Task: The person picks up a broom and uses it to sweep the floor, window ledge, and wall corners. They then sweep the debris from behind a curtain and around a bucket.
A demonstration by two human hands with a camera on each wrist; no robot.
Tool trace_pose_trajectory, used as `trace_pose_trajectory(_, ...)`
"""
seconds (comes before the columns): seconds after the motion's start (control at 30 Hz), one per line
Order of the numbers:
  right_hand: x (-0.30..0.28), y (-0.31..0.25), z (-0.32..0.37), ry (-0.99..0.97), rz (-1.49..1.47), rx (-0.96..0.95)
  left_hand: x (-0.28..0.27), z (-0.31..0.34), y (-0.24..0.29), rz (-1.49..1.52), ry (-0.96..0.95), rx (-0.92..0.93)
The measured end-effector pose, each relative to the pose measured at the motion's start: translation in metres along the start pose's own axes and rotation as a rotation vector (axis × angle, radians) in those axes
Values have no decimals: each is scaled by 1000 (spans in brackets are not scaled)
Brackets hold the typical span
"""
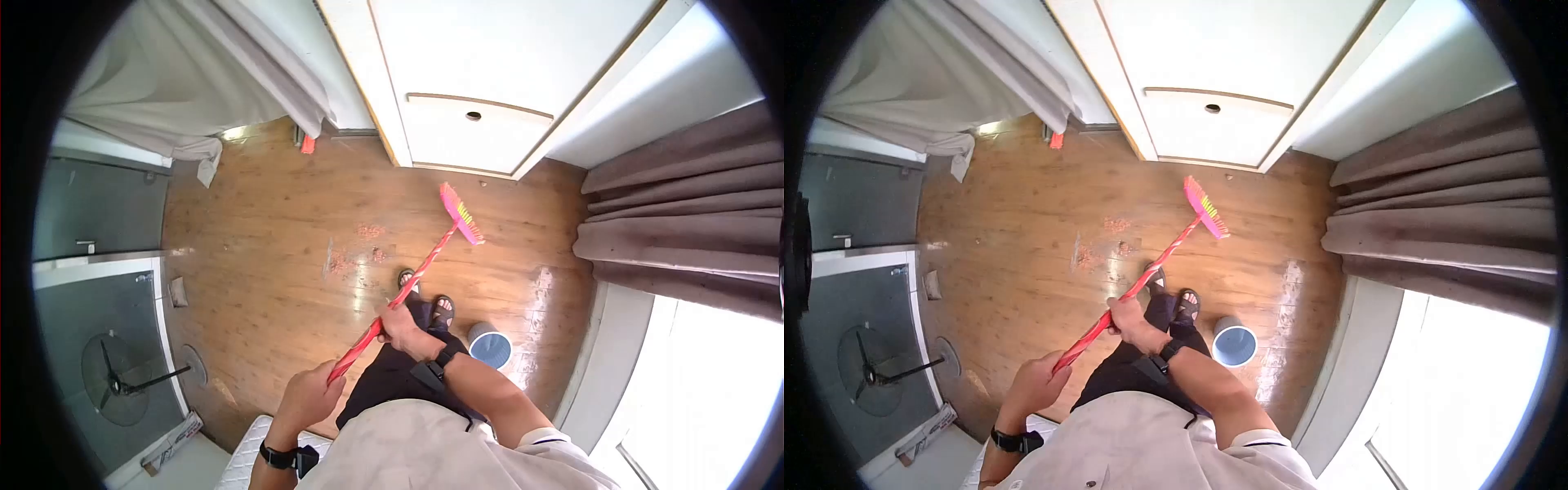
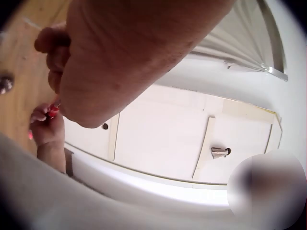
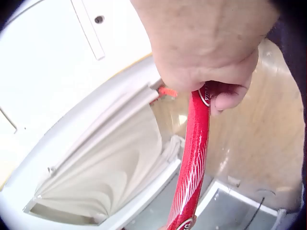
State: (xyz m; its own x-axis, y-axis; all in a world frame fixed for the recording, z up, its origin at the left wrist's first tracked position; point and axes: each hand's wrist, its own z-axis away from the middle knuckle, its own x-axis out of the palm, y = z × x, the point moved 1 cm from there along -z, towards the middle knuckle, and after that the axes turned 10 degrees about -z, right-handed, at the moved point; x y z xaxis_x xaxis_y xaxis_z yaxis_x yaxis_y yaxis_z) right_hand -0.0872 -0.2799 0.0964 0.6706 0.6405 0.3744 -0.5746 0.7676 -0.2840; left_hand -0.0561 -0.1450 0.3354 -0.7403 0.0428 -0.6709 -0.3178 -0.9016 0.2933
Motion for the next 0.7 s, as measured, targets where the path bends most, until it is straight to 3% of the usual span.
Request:
trace_pose_trajectory(0.2, -109, -86, -57, 357, -239, -67, 30, -156, 39, 17, -65, 299)
trace_pose_trajectory(0.3, -156, -112, -102, 363, -225, -130, 42, -217, 61, 85, -89, 257)
trace_pose_trajectory(0.4, -140, -124, -128, 289, -94, 45, 39, -224, 49, 179, -47, 192)
trace_pose_trajectory(0.43, -112, -126, -122, 348, -15, -7, 37, -214, 37, 179, -67, 181)
trace_pose_trajectory(0.5, -73, -110, -136, 257, 138, 16, 21, -196, 2, 303, -114, 93)
trace_pose_trajectory(0.7, 57, -66, -127, -22, 425, 273, 3, -108, -74, 464, -34, -250)
